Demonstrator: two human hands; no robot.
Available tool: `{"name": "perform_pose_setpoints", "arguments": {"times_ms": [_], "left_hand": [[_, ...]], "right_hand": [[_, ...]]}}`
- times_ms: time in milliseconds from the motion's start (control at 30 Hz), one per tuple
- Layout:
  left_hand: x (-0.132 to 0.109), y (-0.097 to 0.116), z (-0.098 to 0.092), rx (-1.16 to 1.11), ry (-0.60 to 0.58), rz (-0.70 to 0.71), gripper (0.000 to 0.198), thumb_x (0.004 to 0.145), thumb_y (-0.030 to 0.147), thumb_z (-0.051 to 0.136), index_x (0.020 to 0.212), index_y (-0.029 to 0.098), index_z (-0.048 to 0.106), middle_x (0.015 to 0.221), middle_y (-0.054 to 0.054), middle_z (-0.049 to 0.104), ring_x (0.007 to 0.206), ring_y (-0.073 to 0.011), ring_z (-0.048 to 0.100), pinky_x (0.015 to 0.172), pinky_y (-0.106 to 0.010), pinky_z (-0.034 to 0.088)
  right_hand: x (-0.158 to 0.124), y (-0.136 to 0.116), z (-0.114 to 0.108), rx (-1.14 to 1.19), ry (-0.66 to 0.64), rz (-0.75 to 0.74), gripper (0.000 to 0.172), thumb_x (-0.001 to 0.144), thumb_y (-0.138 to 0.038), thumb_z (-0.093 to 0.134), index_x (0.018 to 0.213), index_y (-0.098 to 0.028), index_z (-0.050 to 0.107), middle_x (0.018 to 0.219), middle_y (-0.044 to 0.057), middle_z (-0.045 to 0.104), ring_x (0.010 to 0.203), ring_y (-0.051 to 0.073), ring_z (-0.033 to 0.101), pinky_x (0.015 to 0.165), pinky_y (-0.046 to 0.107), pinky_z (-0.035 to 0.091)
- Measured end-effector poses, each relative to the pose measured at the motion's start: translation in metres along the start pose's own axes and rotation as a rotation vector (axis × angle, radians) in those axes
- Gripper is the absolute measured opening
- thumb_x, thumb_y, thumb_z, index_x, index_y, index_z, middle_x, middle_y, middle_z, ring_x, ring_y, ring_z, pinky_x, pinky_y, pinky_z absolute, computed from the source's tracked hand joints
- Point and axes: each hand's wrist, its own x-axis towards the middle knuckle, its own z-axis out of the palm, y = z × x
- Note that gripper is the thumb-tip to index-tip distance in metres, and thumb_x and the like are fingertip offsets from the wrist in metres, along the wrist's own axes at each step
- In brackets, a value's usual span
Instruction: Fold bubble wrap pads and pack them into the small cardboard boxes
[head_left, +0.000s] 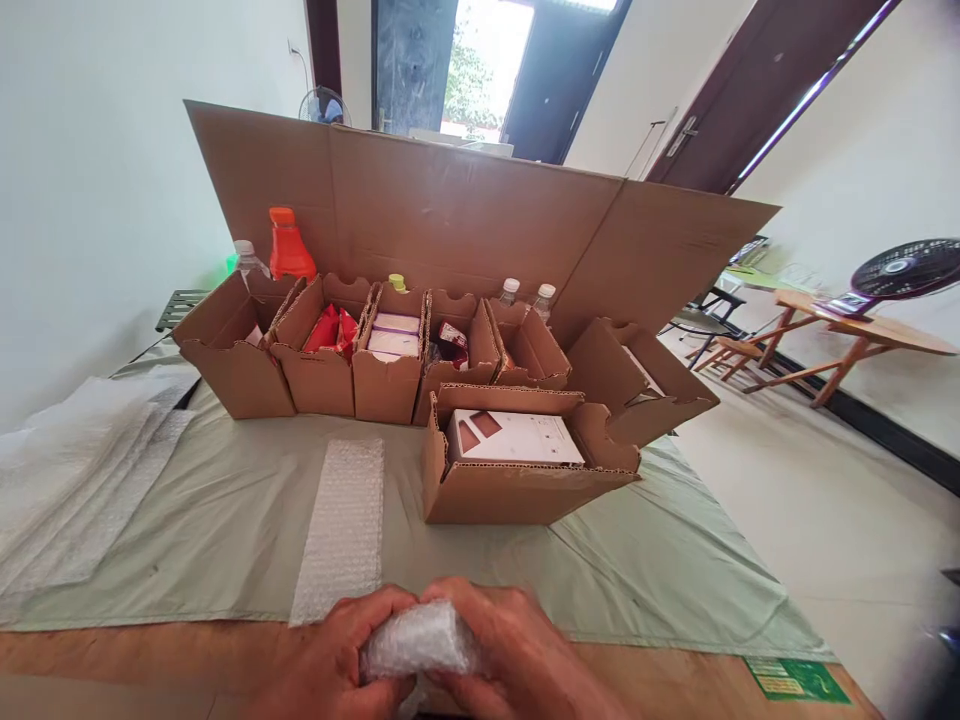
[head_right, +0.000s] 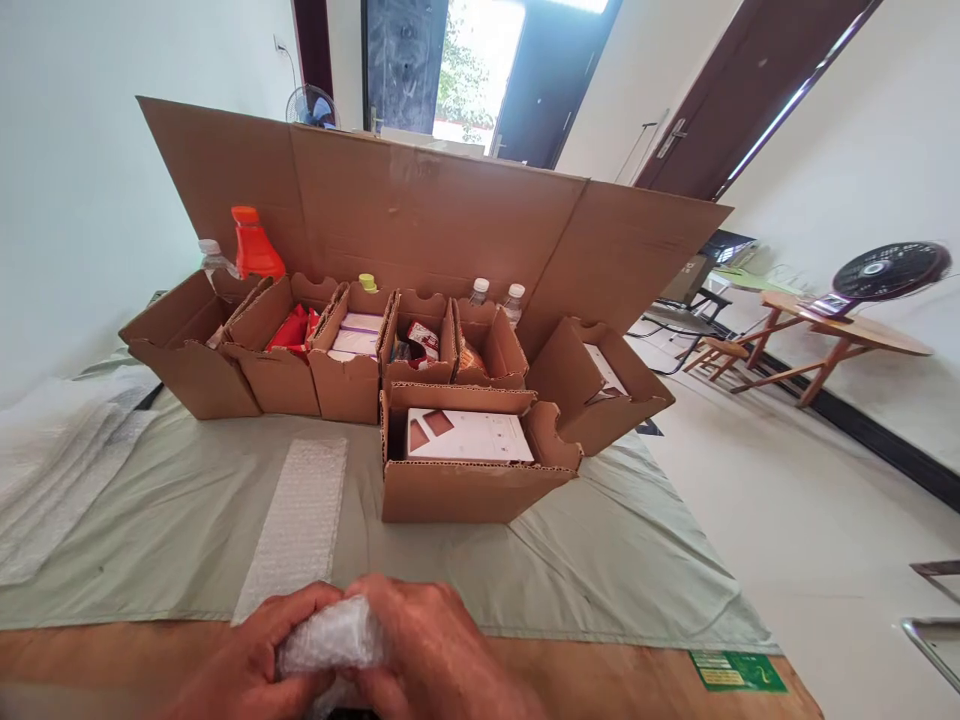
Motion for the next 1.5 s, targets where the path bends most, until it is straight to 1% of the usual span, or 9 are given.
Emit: {"name": "perform_pose_setpoints", "arguments": {"times_ms": [167, 267, 333, 500, 767, 1033, 1200, 1367, 1500], "left_hand": [[0.010, -0.005, -0.012, -0.400, -0.008, 0.211, 0.060, 0.077, 0.047, 0.074, 0.131, 0.024, 0.060, 0.103, -0.007, 0.072, 0.081, -0.0198, 0.065, 0.075, -0.031, 0.053], [0.019, 0.010, -0.025, -0.299, 0.177, 0.315, 0.042, 0.088, 0.041, 0.066, 0.127, 0.026, 0.064, 0.105, -0.008, 0.071, 0.082, -0.0187, 0.066, 0.077, -0.031, 0.055], [0.029, 0.026, -0.029, -0.135, 0.320, 0.400, 0.035, 0.089, 0.032, 0.064, 0.124, 0.029, 0.066, 0.106, -0.007, 0.071, 0.083, -0.0184, 0.065, 0.078, -0.032, 0.056], [0.059, 0.056, -0.020, 0.167, 0.599, 0.594, 0.042, 0.089, 0.026, 0.063, 0.130, 0.031, 0.061, 0.143, -0.012, 0.055, 0.103, -0.0239, 0.065, 0.092, -0.044, 0.057], [0.085, 0.047, -0.002, 0.134, 0.581, 0.562, 0.066, 0.090, 0.024, 0.060, 0.151, 0.035, 0.038, 0.160, -0.013, 0.037, 0.140, -0.0357, 0.047, 0.102, -0.056, 0.052], [0.087, 0.037, 0.008, 0.073, 0.549, 0.565, 0.069, 0.091, 0.023, 0.059, 0.153, 0.035, 0.033, 0.162, -0.014, 0.034, 0.143, -0.0354, 0.045, 0.101, -0.054, 0.054], [0.088, 0.038, 0.009, 0.021, 0.547, 0.539, 0.075, 0.091, 0.024, 0.060, 0.156, 0.033, 0.022, 0.155, -0.016, 0.041, 0.135, -0.0339, 0.052, 0.095, -0.051, 0.057], [0.090, 0.038, 0.011, -0.010, 0.549, 0.547, 0.074, 0.091, 0.023, 0.059, 0.156, 0.028, 0.023, 0.152, -0.017, 0.045, 0.132, -0.0327, 0.055, 0.095, -0.048, 0.058], [0.091, 0.035, 0.012, 0.005, 0.551, 0.566, 0.073, 0.091, 0.023, 0.058, 0.156, 0.028, 0.024, 0.156, -0.017, 0.040, 0.137, -0.0331, 0.049, 0.099, -0.049, 0.055]], "right_hand": [[-0.001, -0.008, -0.081, 0.140, 0.139, 0.026, 0.020, 0.086, -0.035, 0.068, 0.105, -0.030, 0.071, 0.091, 0.003, 0.077, 0.069, 0.020, 0.069, 0.058, 0.028, 0.054], [0.021, -0.005, -0.134, 0.146, 0.249, 0.075, 0.025, 0.082, -0.045, 0.073, 0.099, -0.026, 0.072, 0.082, 0.005, 0.073, 0.069, 0.021, 0.067, 0.059, 0.029, 0.053], [0.049, 0.000, -0.157, 0.215, 0.190, 0.123, 0.028, 0.080, -0.048, 0.074, 0.093, -0.023, 0.071, 0.080, 0.004, 0.072, 0.070, 0.020, 0.067, 0.059, 0.028, 0.051], [0.130, 0.009, -0.165, 0.303, -0.130, 0.256, 0.028, 0.075, -0.043, 0.074, 0.085, -0.017, 0.070, 0.075, 0.002, 0.069, 0.063, 0.013, 0.061, 0.051, 0.021, 0.045], [0.169, -0.007, -0.193, 0.067, -0.166, 0.333, 0.016, 0.075, -0.032, 0.073, 0.075, -0.017, 0.071, 0.071, 0.004, 0.069, 0.062, 0.015, 0.063, 0.052, 0.022, 0.048], [0.164, -0.035, -0.141, -0.371, -0.189, 0.354, 0.009, 0.078, -0.019, 0.063, 0.070, -0.018, 0.063, 0.057, 0.001, 0.063, 0.051, 0.015, 0.060, 0.045, 0.023, 0.040], [0.169, -0.035, -0.121, -0.557, 0.097, 0.337, 0.010, 0.080, -0.021, 0.062, 0.082, -0.014, 0.068, 0.082, 0.014, 0.075, 0.088, 0.028, 0.073, 0.066, 0.028, 0.051], [0.162, -0.029, -0.106, -0.224, -0.006, 0.404, 0.014, 0.084, -0.027, 0.059, 0.087, -0.015, 0.065, 0.078, 0.009, 0.076, 0.061, 0.019, 0.071, 0.048, 0.023, 0.051], [0.151, -0.031, -0.108, 0.105, -0.081, 0.472, 0.017, 0.089, -0.028, 0.058, 0.080, -0.015, 0.063, 0.080, 0.008, 0.075, 0.060, 0.016, 0.069, 0.041, 0.019, 0.048]]}}
